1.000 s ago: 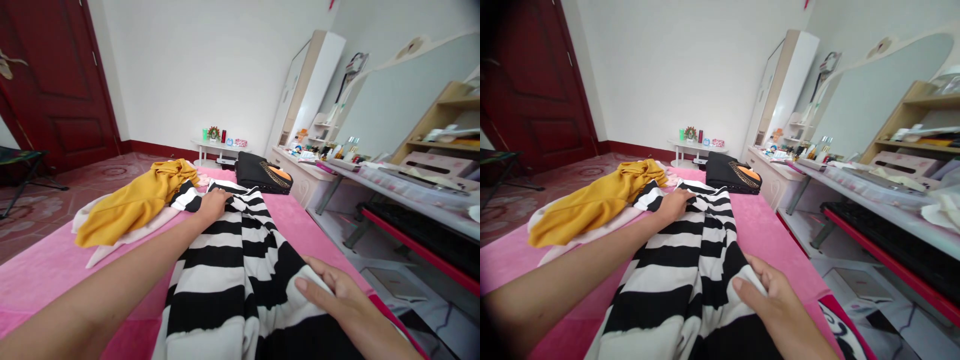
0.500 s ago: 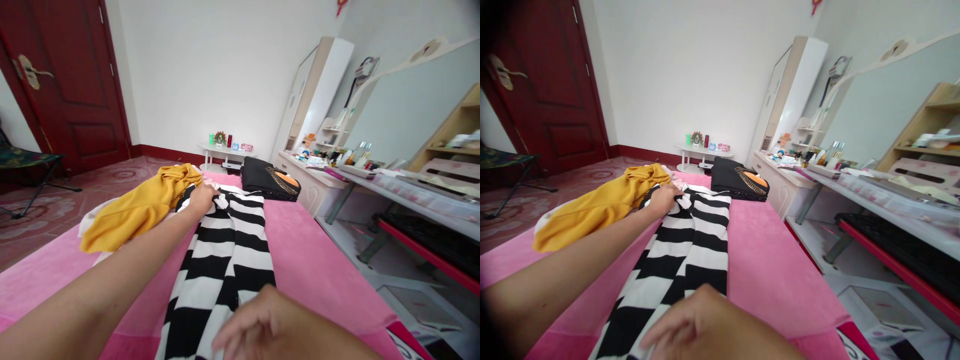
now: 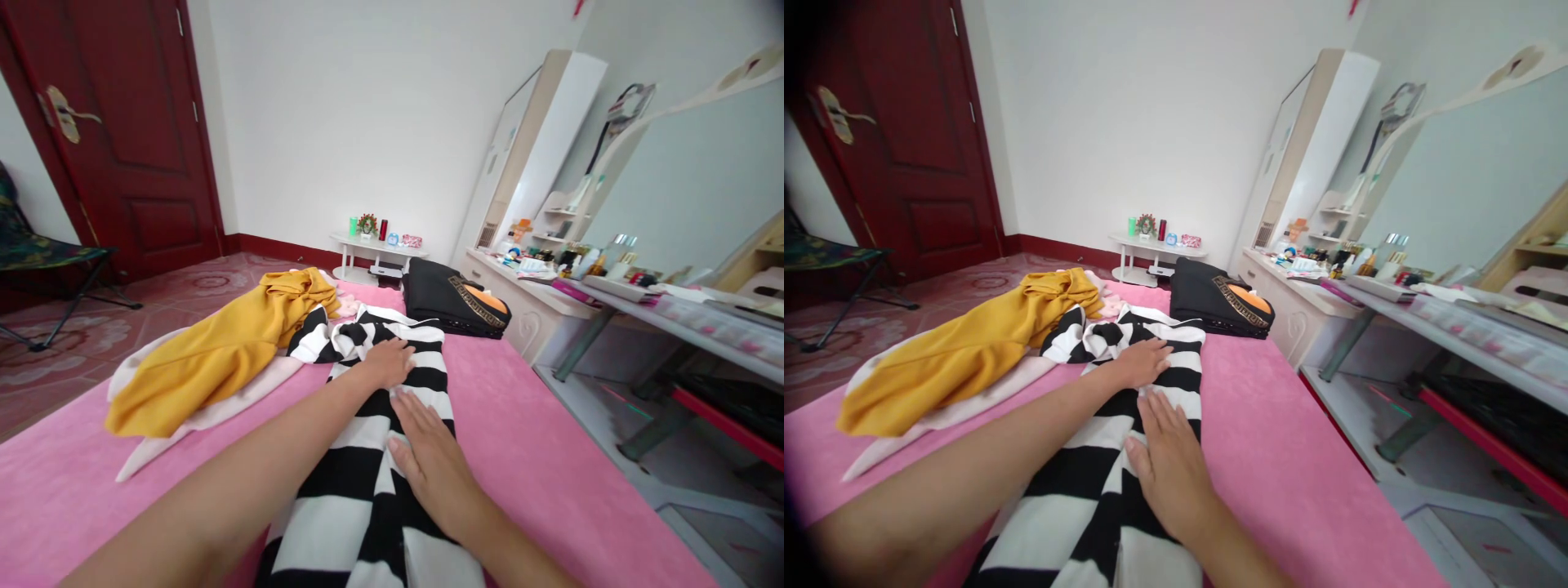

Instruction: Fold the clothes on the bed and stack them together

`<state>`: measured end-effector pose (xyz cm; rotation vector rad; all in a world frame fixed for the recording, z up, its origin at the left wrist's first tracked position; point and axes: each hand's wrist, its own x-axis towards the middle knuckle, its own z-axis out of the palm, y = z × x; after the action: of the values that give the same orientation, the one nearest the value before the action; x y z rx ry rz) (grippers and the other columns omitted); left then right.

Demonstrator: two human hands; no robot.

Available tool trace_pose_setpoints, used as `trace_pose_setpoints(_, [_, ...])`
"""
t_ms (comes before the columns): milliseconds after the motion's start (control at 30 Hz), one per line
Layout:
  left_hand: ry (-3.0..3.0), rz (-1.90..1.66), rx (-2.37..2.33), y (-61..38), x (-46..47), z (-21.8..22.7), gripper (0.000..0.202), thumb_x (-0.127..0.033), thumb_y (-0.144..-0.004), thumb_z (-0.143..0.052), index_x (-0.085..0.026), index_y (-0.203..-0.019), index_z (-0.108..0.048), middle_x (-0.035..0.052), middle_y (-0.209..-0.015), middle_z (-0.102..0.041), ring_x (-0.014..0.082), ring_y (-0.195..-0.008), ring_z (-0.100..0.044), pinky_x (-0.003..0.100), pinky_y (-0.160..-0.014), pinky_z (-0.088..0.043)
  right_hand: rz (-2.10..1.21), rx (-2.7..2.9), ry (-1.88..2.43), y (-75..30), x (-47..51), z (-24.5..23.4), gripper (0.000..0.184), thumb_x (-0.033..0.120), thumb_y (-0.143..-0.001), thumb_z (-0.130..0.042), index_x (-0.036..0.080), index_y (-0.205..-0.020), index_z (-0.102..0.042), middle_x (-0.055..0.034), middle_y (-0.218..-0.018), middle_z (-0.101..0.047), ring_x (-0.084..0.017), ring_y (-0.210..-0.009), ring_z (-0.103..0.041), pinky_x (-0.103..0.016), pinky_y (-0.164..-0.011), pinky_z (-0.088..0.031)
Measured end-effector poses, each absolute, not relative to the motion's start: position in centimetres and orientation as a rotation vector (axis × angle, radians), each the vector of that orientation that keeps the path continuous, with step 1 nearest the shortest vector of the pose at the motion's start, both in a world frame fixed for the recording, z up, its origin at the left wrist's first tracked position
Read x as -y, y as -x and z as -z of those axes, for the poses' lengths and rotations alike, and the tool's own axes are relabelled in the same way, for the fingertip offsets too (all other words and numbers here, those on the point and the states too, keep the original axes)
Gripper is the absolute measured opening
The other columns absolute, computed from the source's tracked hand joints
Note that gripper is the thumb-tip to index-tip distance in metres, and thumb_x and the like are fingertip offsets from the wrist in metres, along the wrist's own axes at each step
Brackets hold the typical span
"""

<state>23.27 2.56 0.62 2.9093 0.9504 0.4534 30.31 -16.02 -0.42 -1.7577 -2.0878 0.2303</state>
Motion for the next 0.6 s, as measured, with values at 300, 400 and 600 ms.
trace_pose_setpoints(300, [-2.745,-0.633,-1.289,-23.9,-3.9,2.4,0.051,-0.037,-0.094,-0.028,-0.014,-0.137,-0.041,0.0110,-0.147,-0.037,0.0239,-0.137,-0.028,0.042,-0.113,-0.020,0.040,1.924,1.678,-36.0,8.8,-0.6,0.044,0.031,-0.092,-0.038,0.015,-0.131,-0.050,-0.0105,-0.139,-0.046,-0.021,-0.129,-0.041,-0.035,-0.108,-0.032])
trace_pose_setpoints(400, [-2.722,-0.637,-1.284,-23.7,-4.1,2.2,0.047,-0.029,-0.094,-0.029,-0.012,-0.136,-0.042,0.0115,-0.145,-0.039,0.0223,-0.136,-0.030,0.040,-0.113,-0.020,-0.043,2.083,1.916,-38.6,3.0,0.6,0.057,0.043,-0.095,-0.030,0.014,-0.144,-0.032,-0.0093,-0.152,-0.027,-0.023,-0.141,-0.020,-0.041,-0.114,-0.019])
trace_pose_setpoints(600, [-2.747,-0.553,-1.171,-23.3,-4.5,1.7,0.043,-0.027,-0.095,-0.029,-0.013,-0.133,-0.043,0.0104,-0.140,-0.046,0.0215,-0.135,-0.033,0.041,-0.113,-0.020,-0.149,1.997,2.258,-39.6,-2.0,2.0,0.060,0.052,-0.095,-0.016,0.023,-0.148,-0.021,-0.0026,-0.156,-0.011,-0.024,-0.143,-0.008,-0.049,-0.112,-0.015])
